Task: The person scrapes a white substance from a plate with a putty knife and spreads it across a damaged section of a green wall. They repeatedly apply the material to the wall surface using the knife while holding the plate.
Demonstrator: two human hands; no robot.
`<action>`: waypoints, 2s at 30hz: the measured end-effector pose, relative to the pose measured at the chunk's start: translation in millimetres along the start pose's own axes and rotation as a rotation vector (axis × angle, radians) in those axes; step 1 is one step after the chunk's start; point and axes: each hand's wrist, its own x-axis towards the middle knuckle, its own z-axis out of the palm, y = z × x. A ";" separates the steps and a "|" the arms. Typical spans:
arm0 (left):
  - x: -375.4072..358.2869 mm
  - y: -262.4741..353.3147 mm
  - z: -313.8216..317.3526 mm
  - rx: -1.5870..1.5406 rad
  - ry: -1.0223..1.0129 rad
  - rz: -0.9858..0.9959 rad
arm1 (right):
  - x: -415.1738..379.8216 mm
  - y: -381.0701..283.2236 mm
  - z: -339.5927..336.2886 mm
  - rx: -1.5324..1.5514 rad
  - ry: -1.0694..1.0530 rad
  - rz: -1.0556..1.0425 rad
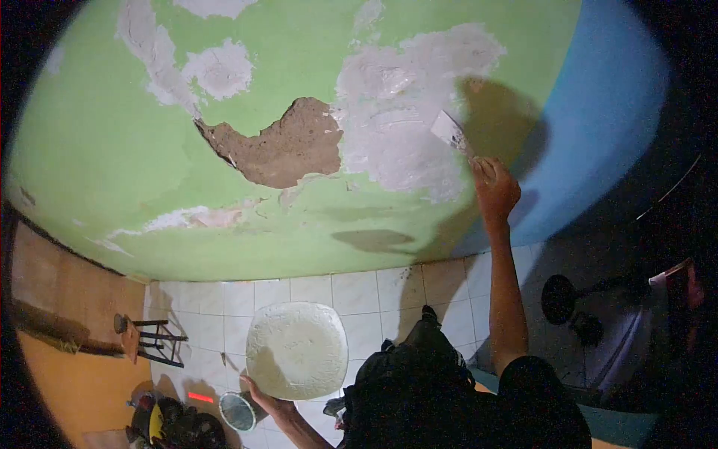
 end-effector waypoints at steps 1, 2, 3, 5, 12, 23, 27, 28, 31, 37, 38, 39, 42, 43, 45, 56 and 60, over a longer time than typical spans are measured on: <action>2.0 0.4 -3.9 -0.001 -0.003 -0.007 | -3.2 2.8 -1.9 -0.005 -0.025 0.056; 8.1 -0.2 -6.4 -0.022 -0.003 -0.027 | -4.7 2.5 0.2 -0.011 -0.017 0.055; 13.1 -1.2 -5.7 -0.042 -0.005 -0.047 | -6.7 -8.1 4.9 0.046 -0.027 -0.056; 18.4 2.0 11.3 0.004 -0.030 -0.034 | -8.8 -39.9 13.3 0.128 -0.084 -0.142; 35.5 -4.4 56.9 0.079 -0.025 -0.103 | 13.5 -82.5 30.1 0.034 -0.160 -0.234; -7.6 -41.8 61.8 0.004 0.015 -0.060 | -35.3 30.0 -1.3 0.071 -0.079 0.294; -2.7 -46.8 70.1 0.015 -0.068 -0.088 | -53.6 -0.2 15.0 0.346 -0.191 0.187; -4.1 -47.1 77.2 0.021 -0.055 -0.087 | -52.2 -12.9 19.8 0.421 -0.233 0.110; -9.3 -50.4 103.9 0.016 -0.014 -0.053 | -37.7 -45.8 41.7 0.451 -0.231 -0.023; -25.0 -51.5 107.4 0.031 -0.004 -0.054 | -11.1 -49.5 61.5 0.455 -0.167 -0.076; -26.6 -52.1 104.2 0.043 -0.010 -0.049 | -15.5 -36.2 63.4 0.460 -0.172 -0.083; -29.3 -52.9 100.1 0.036 -0.001 -0.047 | -25.2 -20.1 64.1 0.458 -0.127 0.007; -37.1 -54.9 89.0 0.026 0.017 -0.031 | -74.0 27.1 75.9 0.547 -0.120 0.228; -38.4 -55.1 86.8 0.007 0.064 -0.042 | -82.3 29.1 73.1 0.631 -0.147 0.373; -39.5 -55.0 84.2 -0.007 0.116 -0.055 | -94.2 16.3 71.3 0.795 -0.116 0.434; -29.0 -43.1 74.5 -0.052 0.046 -0.059 | -74.9 -74.0 106.0 1.039 -0.088 0.506; -32.0 -40.0 69.6 -0.006 0.049 -0.049 | -96.2 -58.8 117.5 1.117 -0.164 0.656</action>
